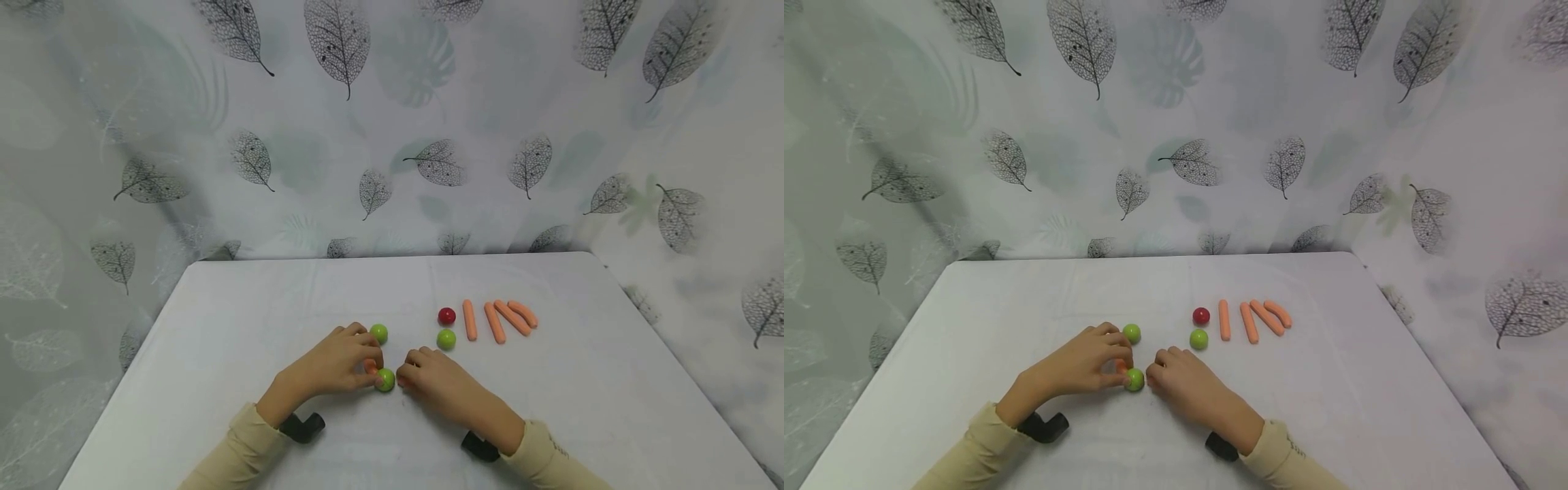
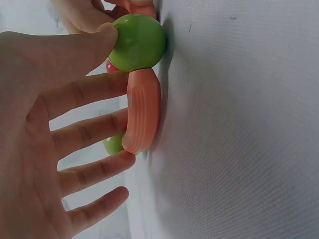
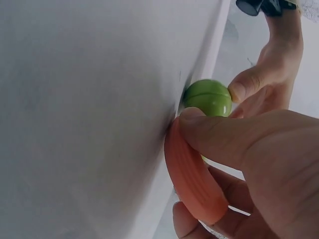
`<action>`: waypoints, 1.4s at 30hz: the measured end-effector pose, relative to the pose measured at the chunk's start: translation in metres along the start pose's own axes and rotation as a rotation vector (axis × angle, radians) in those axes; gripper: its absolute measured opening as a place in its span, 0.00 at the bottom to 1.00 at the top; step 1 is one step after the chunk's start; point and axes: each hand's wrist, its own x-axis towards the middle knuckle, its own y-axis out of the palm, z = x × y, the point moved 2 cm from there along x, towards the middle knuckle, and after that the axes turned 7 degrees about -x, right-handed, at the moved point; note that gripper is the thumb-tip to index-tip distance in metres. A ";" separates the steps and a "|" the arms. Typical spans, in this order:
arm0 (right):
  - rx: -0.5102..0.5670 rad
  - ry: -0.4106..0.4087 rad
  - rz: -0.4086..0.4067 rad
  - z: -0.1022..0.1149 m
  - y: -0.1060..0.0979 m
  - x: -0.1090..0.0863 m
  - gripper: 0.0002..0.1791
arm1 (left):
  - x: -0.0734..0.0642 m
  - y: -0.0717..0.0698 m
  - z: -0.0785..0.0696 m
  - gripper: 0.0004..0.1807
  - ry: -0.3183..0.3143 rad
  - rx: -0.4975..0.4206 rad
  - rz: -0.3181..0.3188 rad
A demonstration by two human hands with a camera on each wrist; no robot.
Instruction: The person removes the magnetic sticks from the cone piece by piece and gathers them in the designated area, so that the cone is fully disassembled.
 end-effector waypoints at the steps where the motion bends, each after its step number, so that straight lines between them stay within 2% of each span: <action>1: -0.002 0.005 -0.006 -0.001 0.000 0.000 0.06 | 0.000 0.000 -0.001 0.11 0.002 0.007 -0.001; 8: -0.056 0.032 -0.071 -0.005 -0.001 -0.001 0.05 | -0.001 -0.001 -0.007 0.13 0.004 0.108 -0.038; 13: -0.116 0.086 -0.116 -0.009 0.000 -0.001 0.06 | -0.002 -0.002 -0.013 0.14 -0.004 0.177 -0.080; 24: -0.155 0.180 -0.131 -0.021 -0.002 -0.001 0.04 | -0.002 -0.006 -0.015 0.13 -0.050 0.183 -0.064; 30: -0.162 0.173 -0.164 -0.027 -0.001 -0.003 0.03 | -0.004 -0.010 -0.013 0.08 0.002 0.198 -0.056; 34: -0.157 0.186 -0.173 -0.028 -0.002 -0.004 0.04 | -0.004 -0.010 -0.011 0.10 0.055 0.221 -0.062; 38: -0.103 0.193 -0.164 -0.026 -0.004 -0.003 0.07 | -0.002 -0.007 -0.010 0.06 0.090 0.245 -0.096; 42: 0.109 0.196 -0.112 -0.023 -0.005 -0.001 0.09 | -0.002 -0.003 -0.008 0.06 0.091 0.256 -0.135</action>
